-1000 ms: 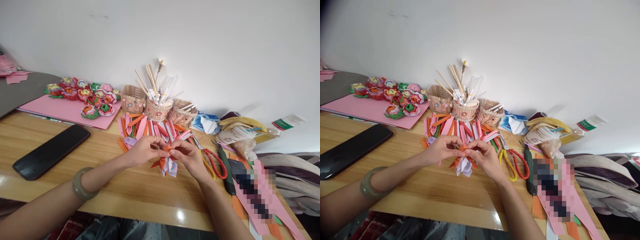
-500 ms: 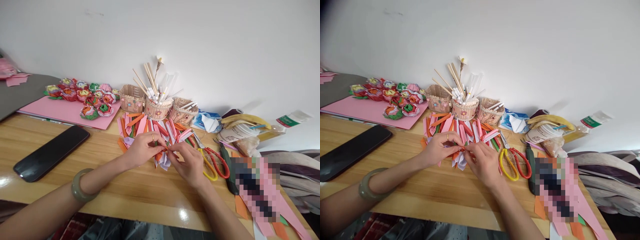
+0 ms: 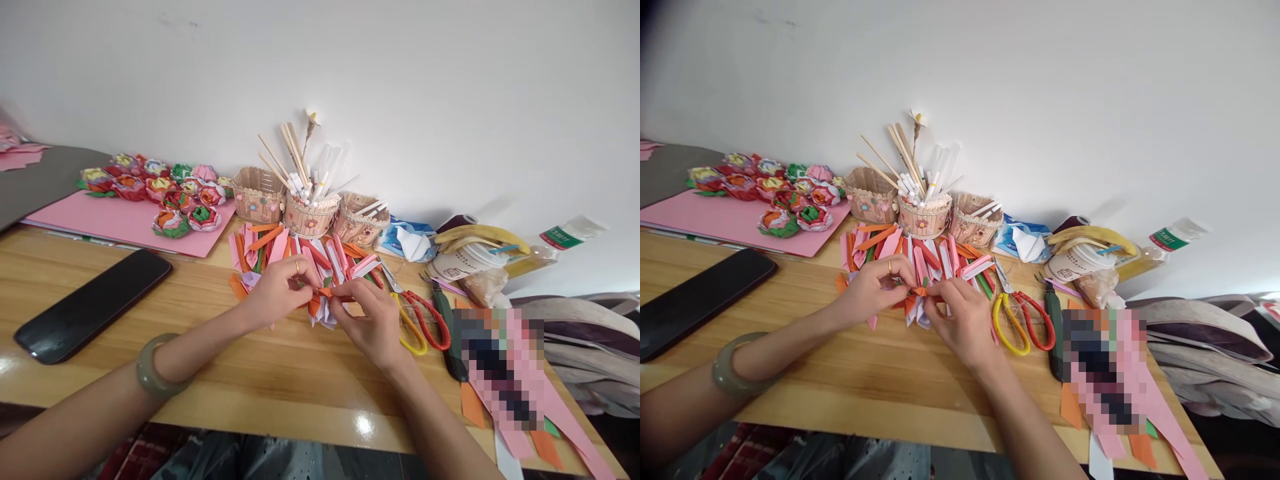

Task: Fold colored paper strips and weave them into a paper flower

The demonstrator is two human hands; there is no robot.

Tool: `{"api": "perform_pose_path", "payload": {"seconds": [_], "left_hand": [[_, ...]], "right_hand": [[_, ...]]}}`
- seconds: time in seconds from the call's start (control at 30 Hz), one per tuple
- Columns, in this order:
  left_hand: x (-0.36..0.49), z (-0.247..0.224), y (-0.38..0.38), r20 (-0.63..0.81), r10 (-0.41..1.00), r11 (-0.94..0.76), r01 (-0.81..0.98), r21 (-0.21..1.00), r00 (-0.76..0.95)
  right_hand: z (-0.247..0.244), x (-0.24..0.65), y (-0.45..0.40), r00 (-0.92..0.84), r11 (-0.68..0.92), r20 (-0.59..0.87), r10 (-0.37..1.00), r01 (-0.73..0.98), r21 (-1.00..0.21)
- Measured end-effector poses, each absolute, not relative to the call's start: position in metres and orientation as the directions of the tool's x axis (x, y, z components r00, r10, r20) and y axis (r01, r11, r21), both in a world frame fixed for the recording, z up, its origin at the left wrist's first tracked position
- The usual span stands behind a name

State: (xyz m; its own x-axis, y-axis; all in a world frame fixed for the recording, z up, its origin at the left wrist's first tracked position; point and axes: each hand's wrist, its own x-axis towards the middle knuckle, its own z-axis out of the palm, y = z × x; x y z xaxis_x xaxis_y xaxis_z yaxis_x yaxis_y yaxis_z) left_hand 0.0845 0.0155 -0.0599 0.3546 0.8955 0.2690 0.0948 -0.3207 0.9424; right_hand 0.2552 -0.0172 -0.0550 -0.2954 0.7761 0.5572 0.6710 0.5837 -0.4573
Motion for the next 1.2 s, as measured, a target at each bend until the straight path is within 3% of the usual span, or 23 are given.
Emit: {"api": "perform_pose_path", "payload": {"seconds": [0.13,0.2,0.3,0.37,0.47,0.57,0.77,1.2], "left_hand": [[0.085,-0.06,0.02,0.02,0.906,0.005,-0.059,0.998,0.423],[0.086,-0.061,0.021,-0.004,0.889,0.035,-0.059,0.998,0.458],[0.086,-0.061,0.022,0.053,0.92,-0.056,-0.004,0.998,0.389],[0.085,-0.059,0.021,0.132,0.945,-0.149,0.036,0.988,0.299],[0.085,-0.06,0.018,0.328,0.914,-0.355,0.081,0.931,0.241],[0.086,-0.065,0.016,0.494,0.827,-0.535,0.103,0.839,0.27],[0.088,-0.068,0.016,0.459,0.86,-0.479,0.042,0.877,0.223],[0.092,-0.072,0.013,0.43,0.903,-0.43,0.01,0.903,0.005]], "right_hand": [[-0.057,0.256,-0.019,-0.334,0.617,0.569,0.752,0.663,-0.425],[-0.056,0.256,-0.018,-0.348,0.638,0.576,0.74,0.635,-0.435],[-0.051,0.253,-0.018,-0.27,0.619,0.611,0.744,0.622,-0.48],[-0.047,0.251,-0.018,-0.148,0.528,0.572,0.807,0.615,-0.586],[-0.044,0.249,-0.017,-0.12,0.282,0.256,0.959,0.46,-0.842],[-0.046,0.247,-0.016,-0.209,0.016,-0.039,0.977,0.252,-0.968],[-0.051,0.241,-0.016,-0.187,-0.143,-0.144,0.972,0.019,-0.99],[-0.057,0.224,-0.022,-0.085,-0.187,-0.189,0.978,0.029,-0.982]]}}
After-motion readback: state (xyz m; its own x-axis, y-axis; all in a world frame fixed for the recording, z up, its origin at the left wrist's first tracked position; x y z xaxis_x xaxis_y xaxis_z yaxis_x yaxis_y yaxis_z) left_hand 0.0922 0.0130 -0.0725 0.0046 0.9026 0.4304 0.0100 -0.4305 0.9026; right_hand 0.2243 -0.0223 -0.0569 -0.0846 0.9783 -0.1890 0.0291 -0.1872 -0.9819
